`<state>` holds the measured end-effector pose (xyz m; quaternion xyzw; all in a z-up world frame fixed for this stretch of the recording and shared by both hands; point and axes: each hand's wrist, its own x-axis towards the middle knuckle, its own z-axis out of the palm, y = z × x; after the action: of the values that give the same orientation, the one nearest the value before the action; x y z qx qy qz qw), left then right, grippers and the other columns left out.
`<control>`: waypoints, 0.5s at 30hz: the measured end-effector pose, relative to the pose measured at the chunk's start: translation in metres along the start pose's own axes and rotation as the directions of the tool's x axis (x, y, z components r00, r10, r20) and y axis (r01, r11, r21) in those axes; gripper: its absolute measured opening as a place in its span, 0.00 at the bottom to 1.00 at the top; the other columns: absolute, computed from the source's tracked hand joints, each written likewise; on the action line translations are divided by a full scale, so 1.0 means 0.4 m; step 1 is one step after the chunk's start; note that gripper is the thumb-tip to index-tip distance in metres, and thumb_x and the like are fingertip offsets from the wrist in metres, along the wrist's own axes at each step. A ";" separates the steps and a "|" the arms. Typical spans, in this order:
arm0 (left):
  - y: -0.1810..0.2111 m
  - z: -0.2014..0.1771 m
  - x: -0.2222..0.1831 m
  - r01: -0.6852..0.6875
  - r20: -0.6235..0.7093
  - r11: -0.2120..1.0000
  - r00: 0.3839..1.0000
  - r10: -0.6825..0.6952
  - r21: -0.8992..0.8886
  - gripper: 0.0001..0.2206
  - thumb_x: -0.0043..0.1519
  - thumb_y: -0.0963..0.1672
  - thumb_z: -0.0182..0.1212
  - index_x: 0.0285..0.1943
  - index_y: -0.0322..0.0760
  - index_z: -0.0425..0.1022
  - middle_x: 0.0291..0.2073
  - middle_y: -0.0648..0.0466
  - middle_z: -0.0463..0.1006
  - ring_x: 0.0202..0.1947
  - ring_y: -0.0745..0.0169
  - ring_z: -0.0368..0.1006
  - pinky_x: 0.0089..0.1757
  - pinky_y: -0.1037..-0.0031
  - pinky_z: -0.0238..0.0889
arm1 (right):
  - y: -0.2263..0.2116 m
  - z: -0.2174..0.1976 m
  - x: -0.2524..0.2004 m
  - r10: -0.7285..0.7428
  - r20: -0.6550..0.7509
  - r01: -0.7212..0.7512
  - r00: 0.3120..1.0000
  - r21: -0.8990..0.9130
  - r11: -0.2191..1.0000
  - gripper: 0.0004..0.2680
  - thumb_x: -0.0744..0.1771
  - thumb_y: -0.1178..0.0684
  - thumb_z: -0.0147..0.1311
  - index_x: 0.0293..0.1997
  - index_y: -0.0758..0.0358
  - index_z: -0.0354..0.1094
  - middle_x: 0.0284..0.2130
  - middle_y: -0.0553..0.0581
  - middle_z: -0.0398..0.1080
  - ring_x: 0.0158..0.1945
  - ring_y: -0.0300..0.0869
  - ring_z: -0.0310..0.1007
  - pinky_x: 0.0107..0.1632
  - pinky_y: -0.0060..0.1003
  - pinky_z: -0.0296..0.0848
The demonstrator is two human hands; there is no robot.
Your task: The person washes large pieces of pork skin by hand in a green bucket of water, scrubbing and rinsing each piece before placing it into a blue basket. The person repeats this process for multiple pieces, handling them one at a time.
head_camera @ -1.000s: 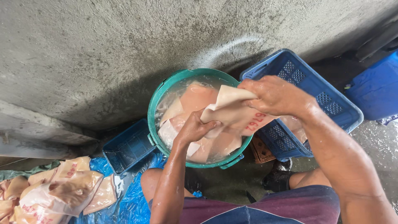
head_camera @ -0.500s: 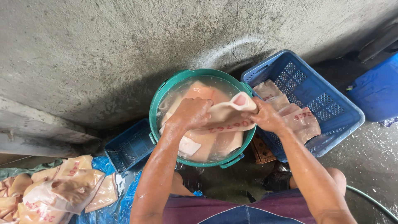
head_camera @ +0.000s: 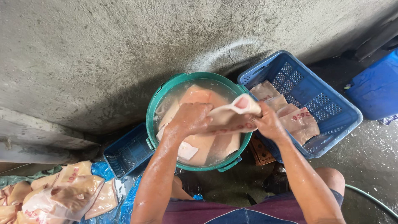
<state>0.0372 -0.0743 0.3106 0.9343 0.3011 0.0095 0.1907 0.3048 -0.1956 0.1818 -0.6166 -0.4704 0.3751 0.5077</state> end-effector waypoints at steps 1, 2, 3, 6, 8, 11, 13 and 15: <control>0.000 0.009 0.005 0.023 0.045 1.000 0.999 -0.023 0.008 0.12 0.58 0.46 0.61 0.46 0.36 0.77 0.37 0.42 0.81 0.44 0.41 0.77 0.46 0.52 0.67 | 0.011 0.012 -0.005 -0.015 0.003 0.016 1.000 -0.075 0.997 0.16 0.65 0.51 0.63 0.55 0.67 0.67 0.39 0.51 0.75 0.41 0.30 0.70 0.42 0.28 0.73; -0.002 0.018 0.008 0.033 0.068 0.999 0.997 -0.033 0.000 0.12 0.58 0.46 0.61 0.46 0.36 0.77 0.37 0.42 0.81 0.44 0.41 0.77 0.46 0.53 0.67 | 0.022 0.022 -0.013 -0.037 0.002 0.037 0.999 -0.076 0.996 0.16 0.65 0.52 0.64 0.55 0.68 0.67 0.40 0.51 0.75 0.42 0.31 0.70 0.44 0.28 0.73; -0.003 0.023 0.010 0.043 0.091 0.999 0.995 -0.042 -0.009 0.12 0.58 0.46 0.61 0.47 0.36 0.77 0.38 0.41 0.81 0.44 0.41 0.78 0.46 0.53 0.67 | 0.029 0.027 -0.018 -0.058 0.001 0.058 0.998 -0.077 0.995 0.15 0.66 0.52 0.64 0.55 0.68 0.67 0.40 0.51 0.74 0.43 0.31 0.71 0.45 0.29 0.73; 0.003 0.006 0.015 0.000 0.064 1.000 0.998 0.000 0.004 0.12 0.59 0.46 0.61 0.48 0.36 0.76 0.39 0.41 0.81 0.45 0.41 0.77 0.48 0.53 0.66 | 0.020 0.002 -0.027 0.009 -0.079 -0.016 0.997 -0.091 0.996 0.15 0.66 0.53 0.63 0.54 0.68 0.67 0.39 0.52 0.74 0.41 0.34 0.70 0.43 0.33 0.73; 0.016 -0.021 0.016 -0.059 -0.023 0.998 0.998 0.059 -0.015 0.12 0.58 0.46 0.61 0.48 0.37 0.76 0.41 0.43 0.81 0.47 0.42 0.76 0.48 0.52 0.64 | -0.002 -0.033 -0.025 -0.059 -0.122 0.052 0.991 -0.057 0.997 0.14 0.66 0.55 0.62 0.55 0.68 0.66 0.41 0.52 0.73 0.43 0.35 0.71 0.46 0.33 0.73; 0.036 -0.052 0.008 -0.129 -0.147 0.990 0.982 0.120 -0.052 0.13 0.57 0.45 0.61 0.49 0.38 0.76 0.43 0.45 0.82 0.49 0.44 0.75 0.48 0.52 0.63 | -0.029 -0.066 -0.030 -0.293 -0.158 0.297 0.943 0.003 0.955 0.14 0.68 0.56 0.60 0.58 0.68 0.64 0.47 0.51 0.73 0.50 0.34 0.71 0.55 0.31 0.73; 0.049 -0.058 0.016 -0.122 -0.156 0.992 0.981 0.118 -0.016 0.13 0.57 0.45 0.61 0.50 0.40 0.76 0.42 0.46 0.82 0.50 0.45 0.75 0.49 0.53 0.63 | -0.037 -0.076 -0.028 -0.336 -0.186 0.337 0.923 -0.027 0.941 0.14 0.68 0.58 0.59 0.59 0.68 0.63 0.48 0.52 0.73 0.52 0.35 0.71 0.56 0.32 0.72; 0.059 -0.044 0.032 -0.186 -0.192 0.982 0.965 0.178 -0.023 0.15 0.56 0.45 0.61 0.51 0.38 0.76 0.42 0.44 0.82 0.48 0.42 0.75 0.48 0.53 0.64 | -0.025 -0.068 -0.042 -0.203 -0.191 0.214 0.960 0.036 0.976 0.13 0.68 0.58 0.60 0.58 0.67 0.65 0.45 0.52 0.73 0.48 0.34 0.71 0.51 0.32 0.73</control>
<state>0.0585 -0.0786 0.3345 0.9488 0.2306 0.1216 0.1785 0.3239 -0.2188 0.1969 -0.5814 -0.4727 0.2733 0.6032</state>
